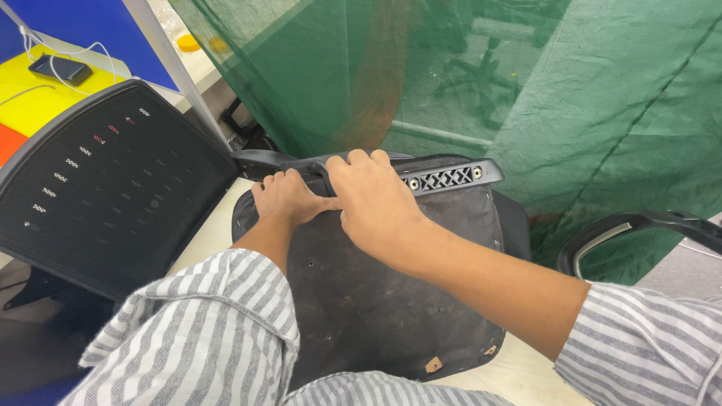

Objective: The person uses a screwdriver to tighten screws on a black plastic bracket attached to an office chair seat. They work on multiple screw holes along the bracket, securing it to the chair.

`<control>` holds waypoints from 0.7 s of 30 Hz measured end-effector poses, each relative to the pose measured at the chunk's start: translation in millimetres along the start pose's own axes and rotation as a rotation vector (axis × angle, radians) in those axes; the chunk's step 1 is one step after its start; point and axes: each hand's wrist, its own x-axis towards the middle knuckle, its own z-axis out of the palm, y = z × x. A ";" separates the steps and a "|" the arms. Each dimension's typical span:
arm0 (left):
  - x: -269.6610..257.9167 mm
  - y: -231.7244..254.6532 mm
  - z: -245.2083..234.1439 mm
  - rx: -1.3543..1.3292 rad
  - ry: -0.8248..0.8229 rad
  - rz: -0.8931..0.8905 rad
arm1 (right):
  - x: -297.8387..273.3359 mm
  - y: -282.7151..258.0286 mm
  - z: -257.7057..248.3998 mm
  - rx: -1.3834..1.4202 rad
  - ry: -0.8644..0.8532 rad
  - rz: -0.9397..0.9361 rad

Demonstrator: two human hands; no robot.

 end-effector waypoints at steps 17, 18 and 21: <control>9.8 0.5 4.9 0.002 -0.014 -0.003 | 7.9 1.8 -9.4 0.054 -0.065 0.295; 10.2 1.0 5.1 0.005 -0.023 -0.006 | 6.7 1.2 -10.0 0.067 -0.055 0.290; 10.8 3.5 5.2 0.006 0.025 0.016 | 4.4 1.5 -13.8 0.108 -0.031 0.284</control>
